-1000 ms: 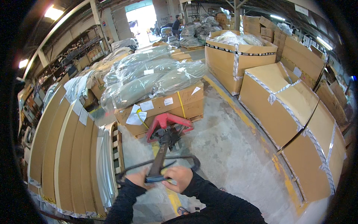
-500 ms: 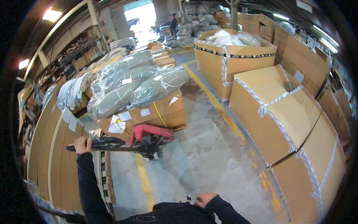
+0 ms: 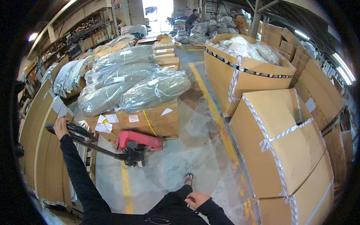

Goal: The person uses a manual pallet jack to lift and move a pallet of wrapped goods through a warehouse. They position the jack under the pallet, lift the load, and pull it along marked aisles, navigating around stacked boxes and rolls.

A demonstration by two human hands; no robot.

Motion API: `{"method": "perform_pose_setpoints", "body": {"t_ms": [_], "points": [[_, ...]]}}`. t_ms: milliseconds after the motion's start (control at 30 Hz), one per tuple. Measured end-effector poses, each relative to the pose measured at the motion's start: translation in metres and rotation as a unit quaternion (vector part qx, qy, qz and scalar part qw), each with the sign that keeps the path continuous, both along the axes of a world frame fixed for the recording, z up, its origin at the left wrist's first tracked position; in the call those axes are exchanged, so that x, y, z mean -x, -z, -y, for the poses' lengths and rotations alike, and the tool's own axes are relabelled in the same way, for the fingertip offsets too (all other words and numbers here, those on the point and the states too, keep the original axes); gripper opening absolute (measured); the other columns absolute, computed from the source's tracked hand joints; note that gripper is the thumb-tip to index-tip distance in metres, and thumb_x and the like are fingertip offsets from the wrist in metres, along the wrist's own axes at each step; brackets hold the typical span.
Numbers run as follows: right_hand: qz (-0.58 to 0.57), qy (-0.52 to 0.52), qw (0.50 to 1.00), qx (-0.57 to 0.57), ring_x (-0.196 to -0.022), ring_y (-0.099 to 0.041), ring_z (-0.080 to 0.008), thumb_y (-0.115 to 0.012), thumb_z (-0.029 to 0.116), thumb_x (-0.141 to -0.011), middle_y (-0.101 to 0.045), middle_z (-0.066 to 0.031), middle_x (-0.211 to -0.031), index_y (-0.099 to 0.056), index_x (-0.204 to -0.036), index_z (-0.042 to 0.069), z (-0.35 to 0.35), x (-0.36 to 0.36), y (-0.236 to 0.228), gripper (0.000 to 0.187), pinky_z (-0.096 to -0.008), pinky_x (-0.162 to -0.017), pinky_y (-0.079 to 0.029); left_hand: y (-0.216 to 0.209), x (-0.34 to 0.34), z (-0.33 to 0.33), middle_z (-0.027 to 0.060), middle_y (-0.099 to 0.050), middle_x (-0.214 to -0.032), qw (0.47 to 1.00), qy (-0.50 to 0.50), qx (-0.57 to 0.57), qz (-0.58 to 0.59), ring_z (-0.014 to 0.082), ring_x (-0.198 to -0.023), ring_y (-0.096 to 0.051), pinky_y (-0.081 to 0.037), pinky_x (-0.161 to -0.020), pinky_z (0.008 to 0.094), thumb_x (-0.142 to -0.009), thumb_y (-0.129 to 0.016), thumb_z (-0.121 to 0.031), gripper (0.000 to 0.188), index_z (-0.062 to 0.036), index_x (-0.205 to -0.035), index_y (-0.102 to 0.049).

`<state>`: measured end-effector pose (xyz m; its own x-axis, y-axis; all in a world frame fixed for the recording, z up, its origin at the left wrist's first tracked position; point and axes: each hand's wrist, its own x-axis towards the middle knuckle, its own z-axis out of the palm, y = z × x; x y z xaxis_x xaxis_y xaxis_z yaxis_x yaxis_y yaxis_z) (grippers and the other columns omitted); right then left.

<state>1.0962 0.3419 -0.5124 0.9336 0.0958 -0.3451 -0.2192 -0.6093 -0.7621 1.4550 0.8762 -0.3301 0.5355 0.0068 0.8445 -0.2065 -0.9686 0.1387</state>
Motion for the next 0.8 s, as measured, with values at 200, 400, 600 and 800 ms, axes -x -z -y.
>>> {"method": "perform_pose_setpoints", "body": {"t_ms": [200, 400, 600, 800], "points": [[-0.150, 0.091, 0.983, 0.045, -0.078, -0.065, -0.0296, -0.060, 0.045, -0.079, -0.068, -0.0130, -0.084, -0.067, -0.094, 0.008, 0.136, -0.060, 0.169, 0.041, -0.0375, -0.073, -0.050, 0.007, -0.137, 0.024, 0.0166, -0.062, -0.104, 0.996, 0.034, 0.077, 0.022, 0.0307, -0.110, -0.052, -0.033, -0.101, 0.0428, -0.095, -0.038, -0.033, 0.043, -0.0018, -0.077, -0.062], [-0.360, 0.325, 0.858, 0.173, -0.063, -0.065, -0.0255, -0.061, 0.031, -0.082, -0.064, -0.0167, -0.068, -0.059, -0.080, -0.002, 0.330, -0.053, 0.270, 0.034, -0.0422, -0.056, -0.051, 0.028, -0.242, 0.022, 0.0185, -0.058, -0.116, 0.998, -0.037, 0.034, 0.023, 0.0318, -0.113, -0.049, -0.032, -0.103, 0.0422, -0.089, -0.056, -0.022, 0.023, 0.0009, -0.090, -0.062], [-0.357, 0.302, 0.881, 0.068, -0.060, -0.062, -0.0272, -0.060, 0.026, -0.084, -0.062, -0.0142, -0.065, -0.057, -0.079, -0.002, 0.431, -0.152, 0.352, 0.028, -0.0428, -0.053, -0.050, -0.001, -0.198, 0.082, 0.0147, -0.041, -0.139, 0.948, -0.281, 0.094, -0.115, 0.0330, -0.127, -0.038, -0.031, -0.104, 0.0484, -0.088, -0.057, -0.038, 0.050, -0.0064, -0.127, -0.051], [-0.402, 0.147, 0.903, 0.042, -0.071, -0.063, -0.0326, -0.062, 0.038, -0.082, -0.063, -0.0177, -0.071, -0.064, -0.078, 0.005, 0.509, -0.375, 0.398, 0.034, -0.0432, -0.062, -0.050, 0.088, -0.261, 0.345, 0.0123, -0.029, -0.147, 0.794, -0.558, -0.050, -0.237, 0.0353, -0.133, -0.028, -0.030, -0.100, 0.0601, -0.072, -0.061, -0.062, 0.083, -0.0222, -0.140, -0.034]]}}
